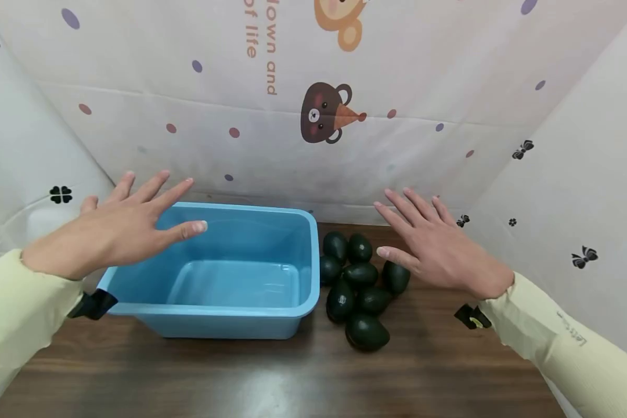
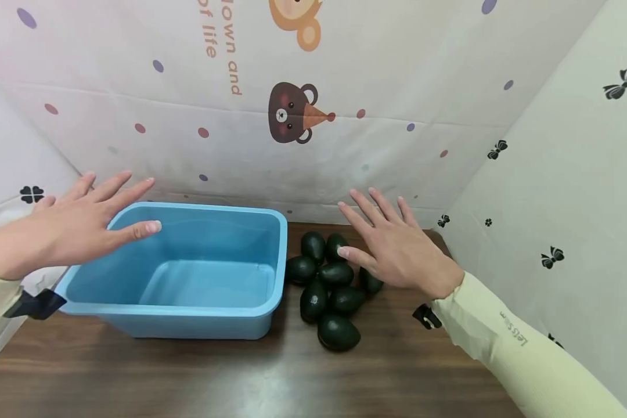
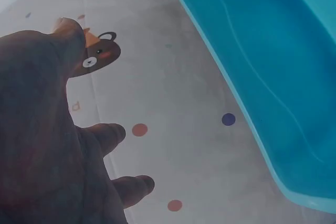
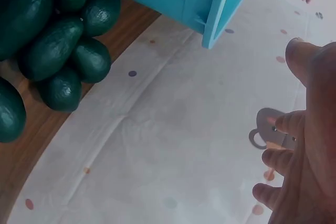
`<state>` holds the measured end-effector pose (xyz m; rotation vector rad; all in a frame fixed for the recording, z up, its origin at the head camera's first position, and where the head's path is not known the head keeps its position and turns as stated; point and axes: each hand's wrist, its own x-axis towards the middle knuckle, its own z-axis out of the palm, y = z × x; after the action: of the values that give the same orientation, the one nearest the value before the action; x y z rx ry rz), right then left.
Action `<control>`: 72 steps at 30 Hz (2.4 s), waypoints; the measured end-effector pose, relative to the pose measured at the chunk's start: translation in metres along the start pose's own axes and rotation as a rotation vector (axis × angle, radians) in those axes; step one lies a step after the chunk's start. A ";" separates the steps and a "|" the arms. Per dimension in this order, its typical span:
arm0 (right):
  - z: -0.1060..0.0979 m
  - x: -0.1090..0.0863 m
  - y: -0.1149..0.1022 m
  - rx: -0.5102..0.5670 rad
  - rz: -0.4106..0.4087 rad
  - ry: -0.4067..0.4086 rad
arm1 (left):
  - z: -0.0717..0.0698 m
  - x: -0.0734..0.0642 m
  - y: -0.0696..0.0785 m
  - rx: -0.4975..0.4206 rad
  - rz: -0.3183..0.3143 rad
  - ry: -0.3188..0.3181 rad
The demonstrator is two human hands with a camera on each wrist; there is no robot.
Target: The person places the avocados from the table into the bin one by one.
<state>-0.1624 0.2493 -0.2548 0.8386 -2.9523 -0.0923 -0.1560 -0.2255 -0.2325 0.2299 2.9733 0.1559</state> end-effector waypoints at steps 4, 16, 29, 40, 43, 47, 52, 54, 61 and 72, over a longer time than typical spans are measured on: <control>0.000 0.001 0.004 0.019 0.012 -0.013 | -0.001 0.001 -0.002 -0.004 0.005 -0.003; 0.013 0.007 0.014 0.027 0.052 -0.033 | 0.016 0.010 -0.018 -0.011 -0.007 -0.014; 0.027 0.000 0.023 0.067 0.107 -0.036 | 0.026 0.016 -0.029 0.020 -0.033 0.044; 0.040 -0.006 0.037 0.092 0.147 -0.048 | 0.032 0.015 -0.050 0.056 -0.056 0.109; 0.043 -0.008 0.040 0.101 0.156 -0.059 | 0.035 0.013 -0.057 0.061 -0.067 0.112; 0.044 -0.010 0.042 0.098 0.157 -0.058 | 0.041 0.013 -0.067 0.074 -0.102 0.153; 0.044 -0.014 0.044 0.090 0.157 -0.074 | 0.046 0.016 -0.078 0.079 -0.126 0.193; 0.044 -0.016 0.045 0.089 0.158 -0.075 | 0.047 0.017 -0.081 0.080 -0.124 0.202; 0.048 -0.022 0.050 0.095 0.146 -0.067 | 0.050 0.021 -0.093 0.097 -0.040 0.206; 0.059 -0.023 0.056 0.097 0.136 -0.091 | 0.052 0.026 -0.105 -0.050 -0.012 0.074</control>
<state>-0.1772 0.3113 -0.3100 0.6583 -3.1117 0.0218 -0.1878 -0.3198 -0.2990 0.2046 3.0395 0.2424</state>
